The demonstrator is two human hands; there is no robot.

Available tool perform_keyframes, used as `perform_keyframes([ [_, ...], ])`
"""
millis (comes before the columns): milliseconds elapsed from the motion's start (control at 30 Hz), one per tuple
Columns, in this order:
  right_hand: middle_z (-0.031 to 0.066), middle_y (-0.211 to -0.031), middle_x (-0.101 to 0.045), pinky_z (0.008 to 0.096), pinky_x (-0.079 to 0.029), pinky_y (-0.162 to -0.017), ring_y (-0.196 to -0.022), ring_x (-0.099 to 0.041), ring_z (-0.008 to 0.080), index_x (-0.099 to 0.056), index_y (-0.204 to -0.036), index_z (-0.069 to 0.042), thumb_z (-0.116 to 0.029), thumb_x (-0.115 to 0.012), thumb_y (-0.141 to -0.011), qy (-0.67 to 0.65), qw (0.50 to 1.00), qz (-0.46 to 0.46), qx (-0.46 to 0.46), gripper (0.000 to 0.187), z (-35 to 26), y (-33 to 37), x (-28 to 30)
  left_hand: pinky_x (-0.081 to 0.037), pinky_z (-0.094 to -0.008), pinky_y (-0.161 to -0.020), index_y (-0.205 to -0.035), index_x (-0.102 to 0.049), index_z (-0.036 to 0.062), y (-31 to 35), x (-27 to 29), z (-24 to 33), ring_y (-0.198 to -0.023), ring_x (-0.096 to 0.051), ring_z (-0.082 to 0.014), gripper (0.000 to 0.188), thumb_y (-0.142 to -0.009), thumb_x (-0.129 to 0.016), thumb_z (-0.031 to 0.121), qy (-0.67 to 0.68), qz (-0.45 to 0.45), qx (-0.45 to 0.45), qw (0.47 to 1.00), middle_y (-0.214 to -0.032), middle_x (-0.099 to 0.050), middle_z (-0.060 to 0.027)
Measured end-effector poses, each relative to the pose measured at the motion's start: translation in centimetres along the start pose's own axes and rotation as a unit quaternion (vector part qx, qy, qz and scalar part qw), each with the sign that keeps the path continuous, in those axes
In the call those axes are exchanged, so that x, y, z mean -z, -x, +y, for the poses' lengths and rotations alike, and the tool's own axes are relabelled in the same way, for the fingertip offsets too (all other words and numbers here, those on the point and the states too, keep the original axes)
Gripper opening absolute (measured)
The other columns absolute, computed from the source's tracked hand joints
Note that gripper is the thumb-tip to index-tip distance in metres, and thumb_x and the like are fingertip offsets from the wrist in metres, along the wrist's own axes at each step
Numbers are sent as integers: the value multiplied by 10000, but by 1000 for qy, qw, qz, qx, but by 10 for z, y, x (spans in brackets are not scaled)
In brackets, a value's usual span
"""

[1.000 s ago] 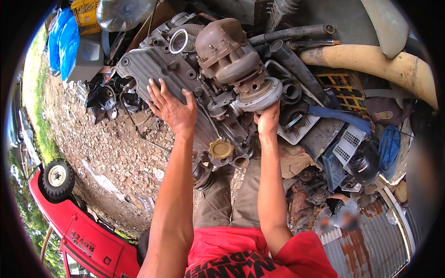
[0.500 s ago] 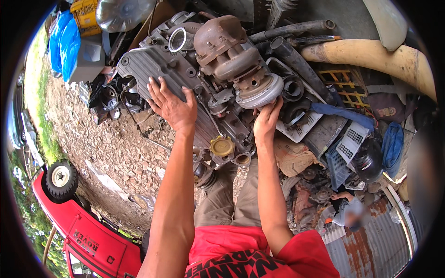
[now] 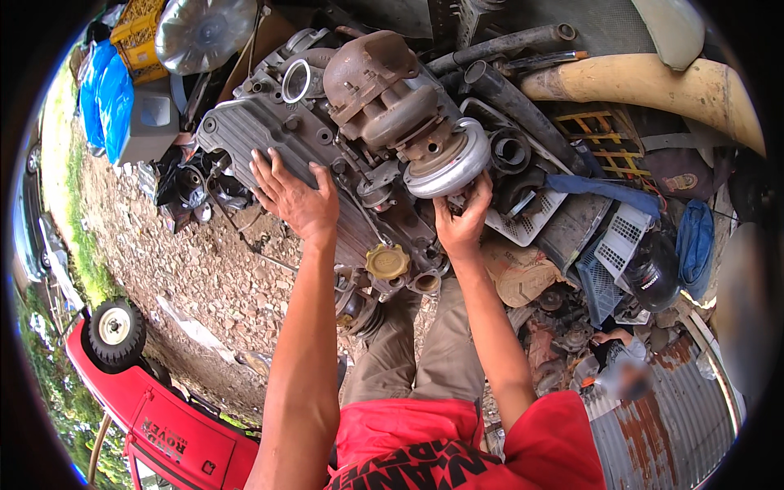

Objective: The person aligns a turbocharger onto an engine block, then picks up bolts from a small plastic container and inserts them into the turbocharger flange to secure it to the engine.

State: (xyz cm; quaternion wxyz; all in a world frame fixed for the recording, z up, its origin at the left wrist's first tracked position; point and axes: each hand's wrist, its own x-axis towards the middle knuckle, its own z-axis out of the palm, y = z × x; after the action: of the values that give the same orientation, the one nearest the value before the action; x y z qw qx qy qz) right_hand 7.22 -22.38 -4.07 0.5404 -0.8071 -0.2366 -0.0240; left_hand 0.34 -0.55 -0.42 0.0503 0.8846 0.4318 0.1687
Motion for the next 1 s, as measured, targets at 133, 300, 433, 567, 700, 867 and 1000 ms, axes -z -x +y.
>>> perform_keyframes([
  [133,199,-1396,-355,389,-388,-1001,-1230,-452,284,-269,-1393,51,-179,-624,-926,-140,984,-15,-111,630,-16,-2,10,-134,-502,-1149,-1403,-353,47,1,-1,-3,-1435,-216,-310,664,-825,-584,278,-4,4,1,1000,-1533,-262,-162],
  [300,176,-1269,-485,395,-497,-913,-1095,-558,226,-274,-1410,53,-287,-506,-998,-305,923,6,-236,582,-22,-6,14,-136,-507,-1147,-1408,-343,50,0,-1,-2,-1437,-210,-312,671,-825,-585,281,-3,-1,0,1000,-1536,-255,-160],
  [433,179,-1239,-532,398,-559,-829,-995,-624,231,-292,-1394,42,-332,-497,-996,-370,882,33,-289,583,-20,-7,11,-114,-471,-1166,-1398,-350,38,0,2,0,-1437,-203,-313,647,-839,-581,268,-7,-4,3,1000,-1514,-284,-175],
  [567,166,-1165,-589,369,-564,-805,-933,-651,251,-383,-1333,1,-404,-467,-996,-479,790,-16,-382,534,-17,-10,18,-118,-469,-1167,-1391,-356,40,0,1,-1,-1435,-205,-313,641,-835,-584,264,-6,0,0,1000,-1511,-287,-175],
  [700,149,-1018,-643,335,-576,-730,-858,-670,219,-471,-1231,13,-462,-450,-988,-548,703,-52,-451,534,-16,-14,26,-121,-471,-1165,-1390,-357,42,1,1,-1,-1436,-203,-314,640,-835,-584,266,-5,0,1,1000,-1515,-283,-170],
  [867,141,-998,-635,317,-575,-674,-808,-663,212,-486,-1213,9,-439,-435,-1001,-549,688,-23,-474,499,-16,-22,25,-123,-481,-1159,-1401,-350,49,0,1,-1,-1438,-198,-313,652,-836,-585,274,-5,-8,9,1000,-1522,-276,-160],
  [1000,120,-958,-642,334,-578,-714,-798,-670,206,-480,-1207,-32,-367,-461,-1006,-543,706,-18,-455,390,-19,-26,26,-125,-488,-1157,-1403,-349,51,1,0,-3,-1439,-195,-313,653,-838,-585,278,-6,-7,6,1000,-1524,-273,-160],
])
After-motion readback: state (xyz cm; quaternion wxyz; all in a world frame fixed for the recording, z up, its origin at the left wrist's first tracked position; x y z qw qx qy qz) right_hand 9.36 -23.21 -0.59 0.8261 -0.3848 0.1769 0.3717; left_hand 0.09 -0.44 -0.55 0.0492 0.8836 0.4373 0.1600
